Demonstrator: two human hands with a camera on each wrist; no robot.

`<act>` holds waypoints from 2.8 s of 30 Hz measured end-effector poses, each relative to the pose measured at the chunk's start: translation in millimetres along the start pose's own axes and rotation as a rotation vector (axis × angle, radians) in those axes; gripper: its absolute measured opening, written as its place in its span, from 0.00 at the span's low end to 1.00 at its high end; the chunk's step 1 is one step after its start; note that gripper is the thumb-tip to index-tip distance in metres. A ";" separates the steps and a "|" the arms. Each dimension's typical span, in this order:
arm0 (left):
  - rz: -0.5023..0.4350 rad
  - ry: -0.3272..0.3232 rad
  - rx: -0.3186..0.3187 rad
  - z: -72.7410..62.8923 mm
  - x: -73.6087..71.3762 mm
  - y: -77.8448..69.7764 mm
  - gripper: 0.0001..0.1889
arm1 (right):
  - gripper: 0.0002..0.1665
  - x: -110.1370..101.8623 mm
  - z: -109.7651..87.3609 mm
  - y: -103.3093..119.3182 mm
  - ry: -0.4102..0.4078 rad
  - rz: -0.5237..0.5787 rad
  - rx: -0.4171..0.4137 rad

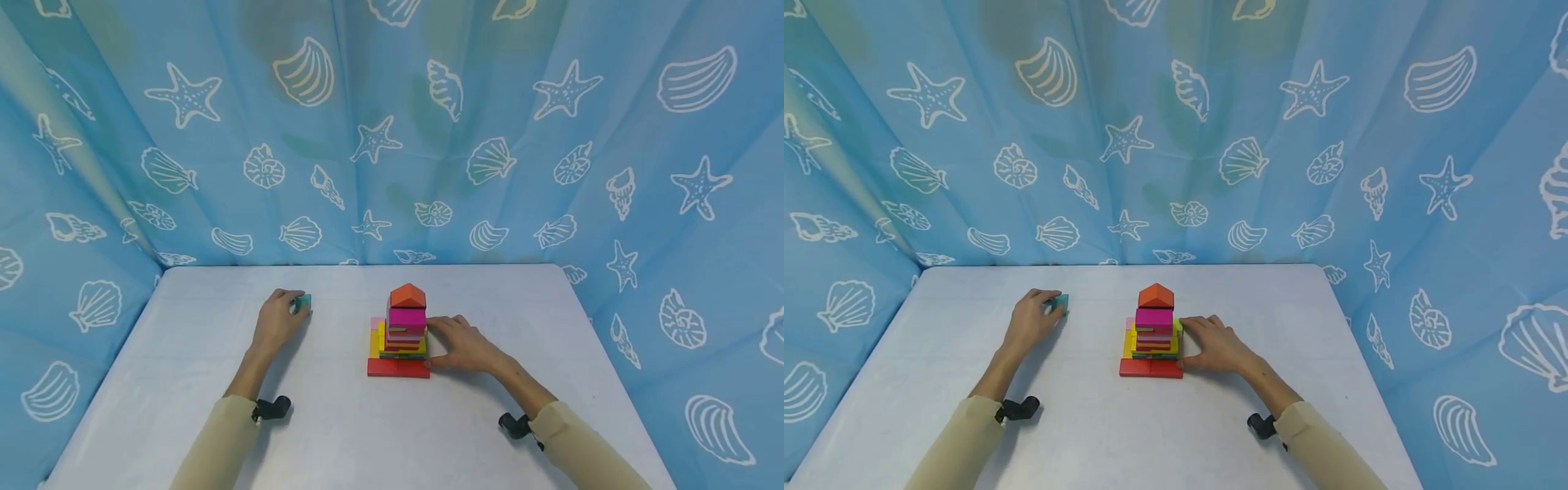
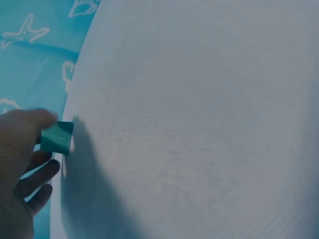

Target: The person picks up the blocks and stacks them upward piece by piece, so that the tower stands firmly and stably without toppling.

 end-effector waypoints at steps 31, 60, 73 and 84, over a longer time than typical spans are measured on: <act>-0.156 0.047 0.798 -70.1 -24.0 -208.0 0.30 | 0.54 -1.3 -5.4 0.1 -0.043 -0.001 -0.068; -0.065 -0.057 0.781 -65.5 -8.7 -211.7 0.30 | 0.54 -0.4 -4.1 -0.4 -0.047 -0.004 -0.063; -0.067 -0.060 0.775 -64.9 -8.0 -211.5 0.29 | 0.54 -0.4 -5.3 -1.2 -0.046 -0.007 -0.066; -0.048 -0.088 0.772 -64.0 -9.1 -211.6 0.28 | 0.54 -1.3 -4.5 -0.6 -0.046 -0.013 -0.078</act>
Point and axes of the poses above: each hand's wrist, its own z-axis towards the middle knuckle, its own x-axis out of the palm, y = z × x, the point moved 5 cm from there along z, towards the middle knuckle, and after that the axes turned 2 degrees about -z, right-handed, at the moved point
